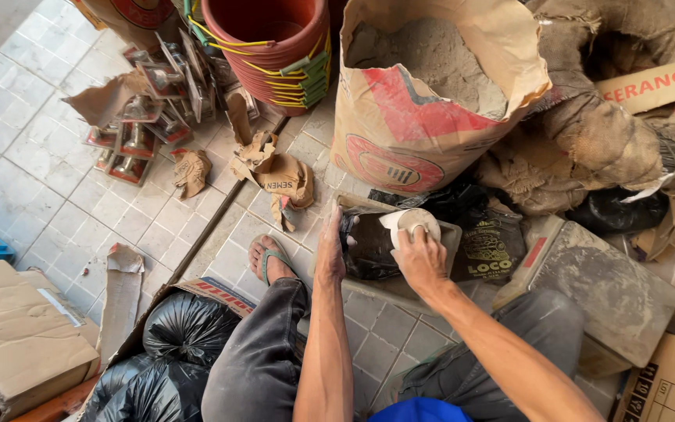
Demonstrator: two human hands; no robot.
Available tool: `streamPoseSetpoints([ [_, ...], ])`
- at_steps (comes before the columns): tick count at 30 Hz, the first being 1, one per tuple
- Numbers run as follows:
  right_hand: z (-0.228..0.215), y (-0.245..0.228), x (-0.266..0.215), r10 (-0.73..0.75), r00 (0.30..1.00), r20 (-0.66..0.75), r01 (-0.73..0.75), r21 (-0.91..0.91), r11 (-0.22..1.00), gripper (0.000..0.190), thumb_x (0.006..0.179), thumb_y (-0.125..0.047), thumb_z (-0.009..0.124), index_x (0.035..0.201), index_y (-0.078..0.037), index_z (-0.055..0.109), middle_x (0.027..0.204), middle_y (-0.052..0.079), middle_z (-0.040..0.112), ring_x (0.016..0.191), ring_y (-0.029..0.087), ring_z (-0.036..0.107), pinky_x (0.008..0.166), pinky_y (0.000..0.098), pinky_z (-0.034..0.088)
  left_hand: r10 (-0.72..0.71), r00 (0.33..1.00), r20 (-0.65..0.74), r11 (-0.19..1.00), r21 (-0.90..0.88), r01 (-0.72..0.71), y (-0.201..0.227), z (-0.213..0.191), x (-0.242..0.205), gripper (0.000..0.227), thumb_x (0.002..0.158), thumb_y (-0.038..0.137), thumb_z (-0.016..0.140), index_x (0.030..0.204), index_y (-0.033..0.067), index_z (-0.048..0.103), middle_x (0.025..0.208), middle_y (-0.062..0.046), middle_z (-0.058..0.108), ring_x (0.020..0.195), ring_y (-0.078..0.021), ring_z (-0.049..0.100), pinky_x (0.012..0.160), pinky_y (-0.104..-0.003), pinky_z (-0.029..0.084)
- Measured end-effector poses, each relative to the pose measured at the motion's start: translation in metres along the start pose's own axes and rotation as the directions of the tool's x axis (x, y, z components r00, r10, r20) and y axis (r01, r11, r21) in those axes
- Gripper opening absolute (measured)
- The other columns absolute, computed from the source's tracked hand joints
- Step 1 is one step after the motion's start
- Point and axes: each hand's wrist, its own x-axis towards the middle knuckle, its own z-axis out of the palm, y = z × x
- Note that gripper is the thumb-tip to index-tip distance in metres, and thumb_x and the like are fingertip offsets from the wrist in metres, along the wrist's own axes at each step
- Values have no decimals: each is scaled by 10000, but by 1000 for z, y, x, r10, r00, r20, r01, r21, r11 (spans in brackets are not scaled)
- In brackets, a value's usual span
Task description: The person uses a scoop to transfer a grey powdered material from a large open bag into small black plastic bags, and then ties each plastic bag closed.
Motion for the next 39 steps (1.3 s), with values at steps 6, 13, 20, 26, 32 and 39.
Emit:
streamPoseSetpoints([
  [6, -73, 24, 6, 125, 991, 50, -132, 167, 977, 397, 848, -390, 890, 1084, -121, 718, 914, 96, 669, 765, 294, 758, 652, 416, 650, 14, 1000, 7, 1000, 26, -14, 2, 3, -3, 555, 1044, 479, 684, 1467, 121, 651, 1378, -164, 680, 1223, -292, 735, 651, -234, 528],
  [13, -260, 42, 74, 308, 876, -371, -61, 548, 835, 509, 749, -230, 1104, 1011, 35, 756, 854, 207, 670, 735, 360, 694, 707, 439, 551, 26, 1000, 11, 999, 39, -26, 5, 4, -3, 548, 1052, 477, 664, 1473, 126, 644, 1388, -148, 670, 1229, -286, 733, 645, -222, 534],
  [20, -271, 90, 208, 341, 691, -637, 158, 594, 789, 388, 905, 43, 988, 1071, 78, 639, 981, 178, 708, 860, 269, 683, 680, 396, 577, -75, 997, -5, 987, 139, 75, 30, 20, -25, 589, 995, 483, 582, 1504, 192, 639, 1391, 45, 685, 1138, -98, 719, 611, -207, 406],
  [26, -189, 88, 155, 342, 739, -581, 42, 546, 836, 417, 1073, -385, 735, 1042, 13, 615, 921, 173, 586, 832, 350, 670, 724, 429, 596, -54, 998, -12, 993, 108, 55, 20, 18, -17, 558, 998, 516, 666, 1401, 130, 666, 1306, -38, 716, 1162, -153, 734, 611, -176, 470],
  [32, 14, 43, -19, 700, 687, 197, -650, 597, 470, 302, 994, -313, 778, 1100, -50, 673, 996, 210, 643, 991, 420, 648, 905, 520, 511, -58, 998, -15, 990, 124, 60, 7, 15, -18, 625, 996, 516, 746, 1404, 52, 645, 1229, -121, 756, 1099, -184, 764, 607, -173, 529],
  [39, 67, 36, -52, 617, 391, 683, -891, 113, 440, 459, 892, -341, 815, 1282, -172, 639, 1131, 224, 783, 1127, 433, 759, 891, 555, 606, -78, 997, -17, 981, 177, 80, 10, 14, -24, 669, 974, 553, 752, 1430, 78, 633, 1121, -121, 782, 972, -124, 741, 558, -163, 458],
])
